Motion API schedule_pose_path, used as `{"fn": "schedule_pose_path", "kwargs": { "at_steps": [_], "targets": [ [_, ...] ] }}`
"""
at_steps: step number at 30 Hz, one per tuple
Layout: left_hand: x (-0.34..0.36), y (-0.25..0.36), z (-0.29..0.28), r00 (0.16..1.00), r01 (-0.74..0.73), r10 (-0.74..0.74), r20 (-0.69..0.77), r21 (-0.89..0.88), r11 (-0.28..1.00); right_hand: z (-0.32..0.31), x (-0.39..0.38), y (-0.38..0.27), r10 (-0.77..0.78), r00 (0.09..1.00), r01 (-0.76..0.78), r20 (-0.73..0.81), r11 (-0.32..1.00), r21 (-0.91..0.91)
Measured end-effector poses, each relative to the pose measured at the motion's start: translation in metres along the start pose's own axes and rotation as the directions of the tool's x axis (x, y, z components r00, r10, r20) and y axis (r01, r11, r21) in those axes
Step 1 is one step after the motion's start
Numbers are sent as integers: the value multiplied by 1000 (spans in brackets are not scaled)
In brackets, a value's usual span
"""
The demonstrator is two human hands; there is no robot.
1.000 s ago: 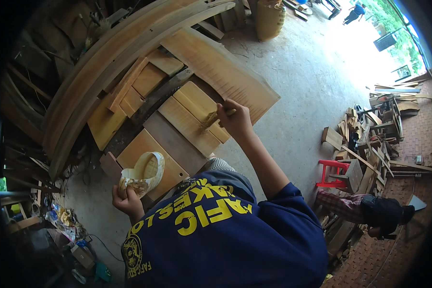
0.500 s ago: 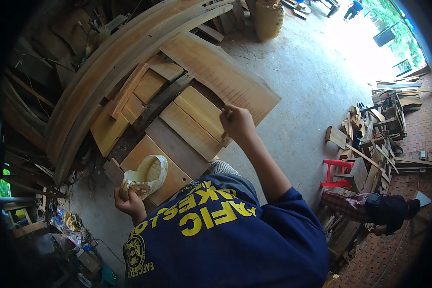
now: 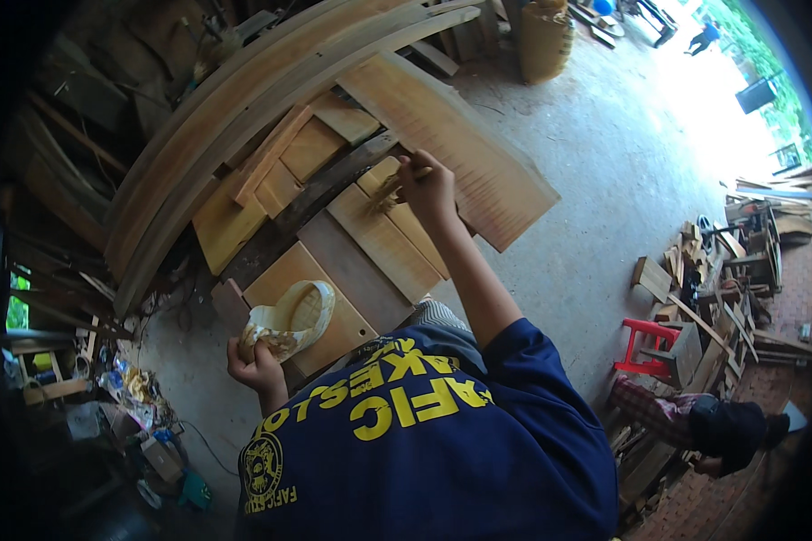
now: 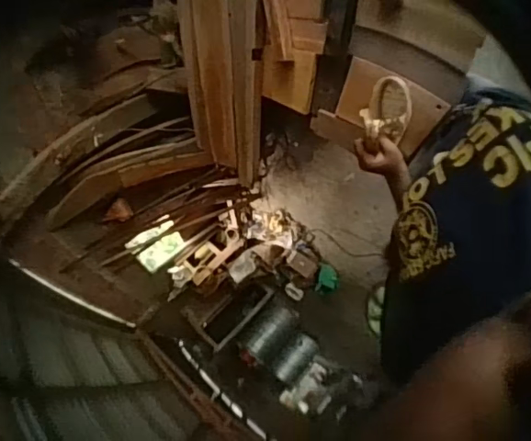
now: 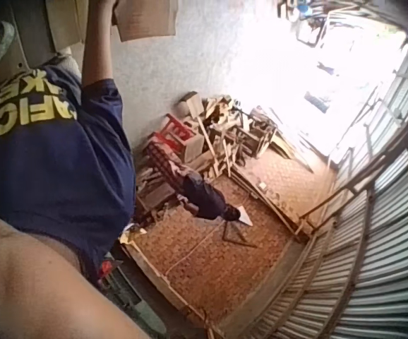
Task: The person cuts a wooden board with a handsaw, breaks off the cut section by hand, and applies liquid onto wooden planks using a brush.
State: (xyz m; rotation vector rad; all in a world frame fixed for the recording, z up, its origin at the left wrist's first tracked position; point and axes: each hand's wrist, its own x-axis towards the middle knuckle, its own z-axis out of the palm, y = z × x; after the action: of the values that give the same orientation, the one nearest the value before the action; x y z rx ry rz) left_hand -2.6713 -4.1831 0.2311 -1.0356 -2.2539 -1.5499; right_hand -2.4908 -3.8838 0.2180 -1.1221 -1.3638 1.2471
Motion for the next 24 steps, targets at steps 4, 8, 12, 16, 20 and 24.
{"fn": "schedule_pose_path", "kwargs": {
  "at_steps": [4,8,12,16,20,24],
  "targets": [
    [-3,-3,0,999,51,-51,0,-37,998,-17,-10,-19,40,999,-40,-5,969,-245],
    [-5,-4,-3,998,55,-56,-10,-33,998,-27,-33,-49,-6,996,74,87,591,-803],
    [-6,-3,-5,995,98,-98,23,-15,995,-25,-29,-26,211,974,-27,87,483,-875],
    [-8,-4,-7,996,77,-78,32,20,997,-2,-22,-19,36,992,78,121,581,-810],
    [-12,-6,-8,996,91,-91,14,-21,996,34,-7,-43,-132,982,187,133,732,-655],
    [-10,-5,-3,997,74,-74,3,-29,997,51,8,-11,-173,979,191,104,960,-204]
  ]
}}
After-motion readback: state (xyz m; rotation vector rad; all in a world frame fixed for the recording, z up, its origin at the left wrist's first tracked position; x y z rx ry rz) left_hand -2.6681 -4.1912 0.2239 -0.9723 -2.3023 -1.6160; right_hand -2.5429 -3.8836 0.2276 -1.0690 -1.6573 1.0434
